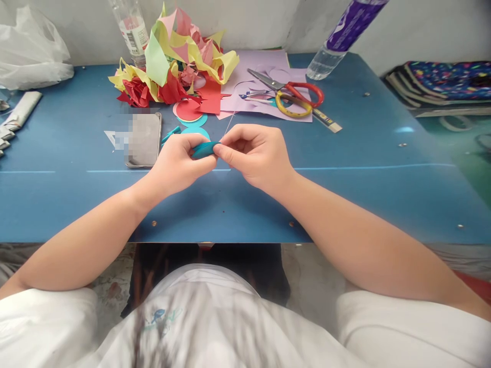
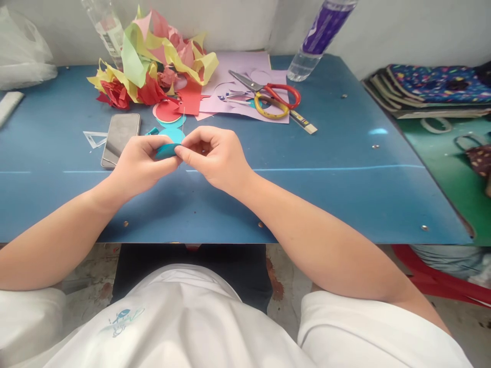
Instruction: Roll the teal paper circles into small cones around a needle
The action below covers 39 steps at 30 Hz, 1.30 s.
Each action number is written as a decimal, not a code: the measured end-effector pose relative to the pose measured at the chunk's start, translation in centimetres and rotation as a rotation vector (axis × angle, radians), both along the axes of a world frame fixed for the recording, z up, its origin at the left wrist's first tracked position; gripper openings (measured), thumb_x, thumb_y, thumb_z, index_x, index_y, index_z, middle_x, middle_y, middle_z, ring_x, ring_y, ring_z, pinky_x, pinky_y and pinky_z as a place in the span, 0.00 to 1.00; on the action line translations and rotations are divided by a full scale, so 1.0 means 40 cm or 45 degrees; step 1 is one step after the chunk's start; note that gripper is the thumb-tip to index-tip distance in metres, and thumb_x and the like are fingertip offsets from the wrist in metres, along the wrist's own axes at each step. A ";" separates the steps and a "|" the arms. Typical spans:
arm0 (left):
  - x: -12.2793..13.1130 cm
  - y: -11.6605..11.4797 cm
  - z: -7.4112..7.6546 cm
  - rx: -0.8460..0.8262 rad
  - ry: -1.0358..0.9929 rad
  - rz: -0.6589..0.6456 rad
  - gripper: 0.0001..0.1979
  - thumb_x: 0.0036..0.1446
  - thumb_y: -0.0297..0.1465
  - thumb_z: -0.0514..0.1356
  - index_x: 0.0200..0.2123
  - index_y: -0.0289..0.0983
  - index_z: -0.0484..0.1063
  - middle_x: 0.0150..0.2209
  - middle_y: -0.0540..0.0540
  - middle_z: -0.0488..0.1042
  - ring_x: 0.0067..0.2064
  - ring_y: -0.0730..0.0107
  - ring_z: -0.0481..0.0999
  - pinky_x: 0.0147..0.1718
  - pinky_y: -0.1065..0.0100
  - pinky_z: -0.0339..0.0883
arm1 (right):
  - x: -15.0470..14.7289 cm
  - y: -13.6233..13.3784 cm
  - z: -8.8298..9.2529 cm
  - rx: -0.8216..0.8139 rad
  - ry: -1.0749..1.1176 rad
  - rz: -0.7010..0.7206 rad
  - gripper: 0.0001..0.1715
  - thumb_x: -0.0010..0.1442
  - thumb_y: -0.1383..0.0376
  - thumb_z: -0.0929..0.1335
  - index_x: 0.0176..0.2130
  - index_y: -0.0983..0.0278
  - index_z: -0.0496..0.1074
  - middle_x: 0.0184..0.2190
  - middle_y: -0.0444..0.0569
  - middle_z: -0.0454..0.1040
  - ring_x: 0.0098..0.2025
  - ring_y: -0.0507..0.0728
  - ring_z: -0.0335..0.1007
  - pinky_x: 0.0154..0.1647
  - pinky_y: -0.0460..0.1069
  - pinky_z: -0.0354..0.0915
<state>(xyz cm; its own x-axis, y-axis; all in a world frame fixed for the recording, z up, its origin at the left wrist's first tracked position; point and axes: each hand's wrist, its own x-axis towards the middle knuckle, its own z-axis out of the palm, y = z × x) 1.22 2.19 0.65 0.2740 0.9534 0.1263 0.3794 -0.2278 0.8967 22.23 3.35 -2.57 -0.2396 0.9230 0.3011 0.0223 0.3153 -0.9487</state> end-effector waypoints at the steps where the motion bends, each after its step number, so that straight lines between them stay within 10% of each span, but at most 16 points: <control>1: 0.002 -0.002 0.000 0.018 0.011 0.005 0.18 0.55 0.32 0.71 0.23 0.40 0.63 0.26 0.52 0.57 0.33 0.69 0.56 0.33 0.61 0.50 | -0.002 -0.002 0.001 -0.003 0.002 -0.019 0.28 0.61 0.43 0.90 0.34 0.57 0.82 0.32 0.47 0.81 0.33 0.58 0.73 0.35 0.56 0.72; 19: 0.000 -0.010 0.015 -0.178 -0.012 0.012 0.14 0.57 0.32 0.71 0.24 0.39 0.71 0.26 0.51 0.65 0.32 0.70 0.63 0.32 0.64 0.55 | 0.022 0.021 -0.001 0.178 -0.093 0.081 0.09 0.67 0.58 0.83 0.39 0.60 0.88 0.36 0.49 0.86 0.37 0.57 0.78 0.35 0.53 0.72; 25: -0.006 0.004 -0.002 -0.342 -0.278 -0.047 0.08 0.60 0.30 0.69 0.27 0.38 0.81 0.32 0.45 0.79 0.37 0.66 0.77 0.42 0.62 0.75 | 0.024 0.033 -0.003 0.005 -0.074 0.182 0.14 0.68 0.56 0.84 0.38 0.61 0.86 0.30 0.45 0.82 0.32 0.55 0.75 0.37 0.54 0.75; 39: -0.014 0.003 -0.001 -0.253 -0.181 -0.055 0.08 0.59 0.32 0.75 0.30 0.39 0.80 0.30 0.48 0.79 0.35 0.66 0.79 0.37 0.64 0.75 | 0.009 0.022 0.012 -0.127 0.013 0.133 0.31 0.58 0.43 0.90 0.33 0.61 0.82 0.24 0.41 0.75 0.27 0.52 0.69 0.33 0.51 0.71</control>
